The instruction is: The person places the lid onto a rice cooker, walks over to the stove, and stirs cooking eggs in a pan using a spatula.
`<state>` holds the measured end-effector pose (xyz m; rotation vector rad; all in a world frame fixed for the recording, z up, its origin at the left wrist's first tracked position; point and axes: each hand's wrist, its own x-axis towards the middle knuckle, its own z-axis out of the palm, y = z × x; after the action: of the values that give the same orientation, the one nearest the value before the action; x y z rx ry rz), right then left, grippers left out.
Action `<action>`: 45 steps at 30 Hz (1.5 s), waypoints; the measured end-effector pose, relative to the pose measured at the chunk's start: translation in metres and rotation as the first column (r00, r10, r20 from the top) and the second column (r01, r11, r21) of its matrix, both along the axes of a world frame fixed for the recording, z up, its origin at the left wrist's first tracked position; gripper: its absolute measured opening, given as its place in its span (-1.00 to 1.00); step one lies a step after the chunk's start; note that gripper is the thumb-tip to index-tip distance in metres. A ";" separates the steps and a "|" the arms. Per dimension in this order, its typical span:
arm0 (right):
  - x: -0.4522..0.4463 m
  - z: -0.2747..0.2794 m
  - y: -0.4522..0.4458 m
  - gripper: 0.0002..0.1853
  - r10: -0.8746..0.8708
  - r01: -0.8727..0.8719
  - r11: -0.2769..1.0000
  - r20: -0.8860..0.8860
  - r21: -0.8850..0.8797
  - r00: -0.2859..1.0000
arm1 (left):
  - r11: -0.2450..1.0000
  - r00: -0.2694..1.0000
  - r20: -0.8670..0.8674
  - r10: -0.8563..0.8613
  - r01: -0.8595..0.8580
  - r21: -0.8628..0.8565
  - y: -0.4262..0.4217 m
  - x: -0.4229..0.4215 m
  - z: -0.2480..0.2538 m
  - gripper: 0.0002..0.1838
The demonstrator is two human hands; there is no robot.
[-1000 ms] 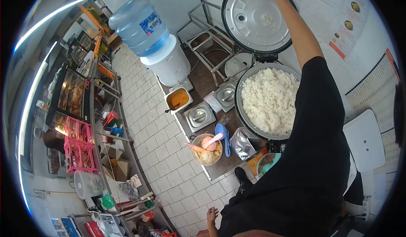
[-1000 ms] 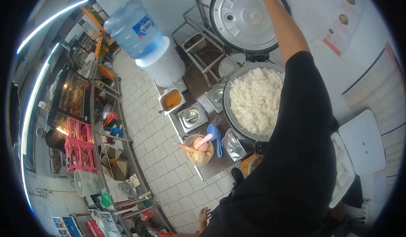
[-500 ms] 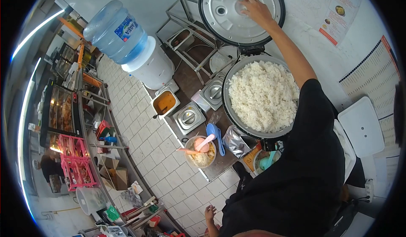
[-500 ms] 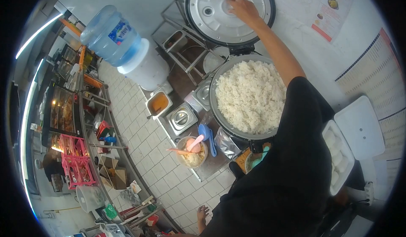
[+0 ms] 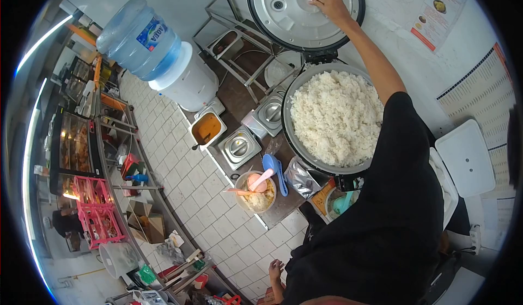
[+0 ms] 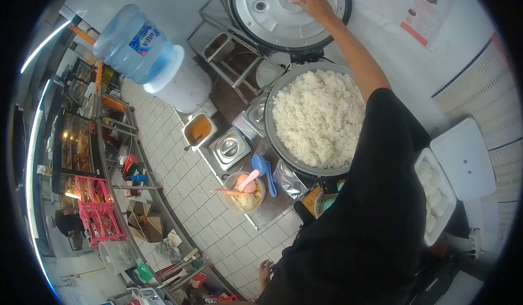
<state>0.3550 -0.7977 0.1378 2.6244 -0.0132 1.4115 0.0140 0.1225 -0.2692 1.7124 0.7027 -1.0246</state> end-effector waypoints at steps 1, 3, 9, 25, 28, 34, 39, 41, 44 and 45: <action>-0.001 0.000 0.003 -0.74 0.003 -0.002 0.997 -0.013 0.079 1.000 | 1.000 1.000 -0.016 0.006 -0.006 -0.002 0.002 -0.003 0.001 -0.59; -0.003 0.001 0.004 -0.76 0.011 -0.003 0.973 -0.036 0.231 0.999 | 1.000 0.999 -0.053 -0.011 0.012 0.014 0.006 -0.004 -0.001 -0.60; -0.046 -0.029 -0.018 -0.80 -0.002 0.002 0.999 0.001 0.053 1.000 | 0.999 0.999 -0.014 -0.040 0.040 -0.002 0.014 0.000 0.009 -0.59; -0.157 -0.108 -0.010 -0.80 0.090 0.295 0.755 -0.538 0.586 0.838 | 0.999 0.999 0.040 -0.024 0.022 0.040 0.016 0.014 0.014 -0.51; -0.167 -0.120 0.004 -0.77 -0.013 0.349 0.791 -0.556 0.503 0.831 | 0.997 0.997 0.012 -0.081 0.081 -0.007 0.017 0.008 0.008 -0.49; -0.098 -0.020 0.024 -0.71 -0.126 0.132 0.940 -0.038 0.313 0.991 | 0.994 0.993 -0.060 -0.100 0.103 0.046 0.019 0.000 0.000 -0.51; -0.021 0.022 -0.004 -0.70 -0.184 0.186 0.983 0.130 -0.002 0.974 | 0.989 0.993 -0.011 -0.120 0.120 0.085 0.007 0.011 0.012 -0.51; -0.013 0.024 0.005 -0.69 -0.214 0.219 0.975 0.115 -0.033 0.970 | 0.991 0.994 0.048 -0.101 0.096 0.088 0.004 0.015 0.011 -0.51; -0.011 -0.003 0.002 -0.67 -0.244 0.246 0.969 0.080 -0.014 0.966 | 0.993 0.995 0.024 -0.100 0.098 0.069 -0.011 0.017 0.012 -0.54; -0.013 -0.009 0.003 -0.66 -0.253 0.253 0.967 0.070 0.004 0.965 | 0.992 0.993 0.021 -0.117 0.115 0.054 -0.016 0.018 0.011 -0.55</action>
<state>0.3424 -0.7950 0.1288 2.4612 -0.3406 1.4089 0.0319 0.1065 -0.2579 1.8263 0.6257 -1.0717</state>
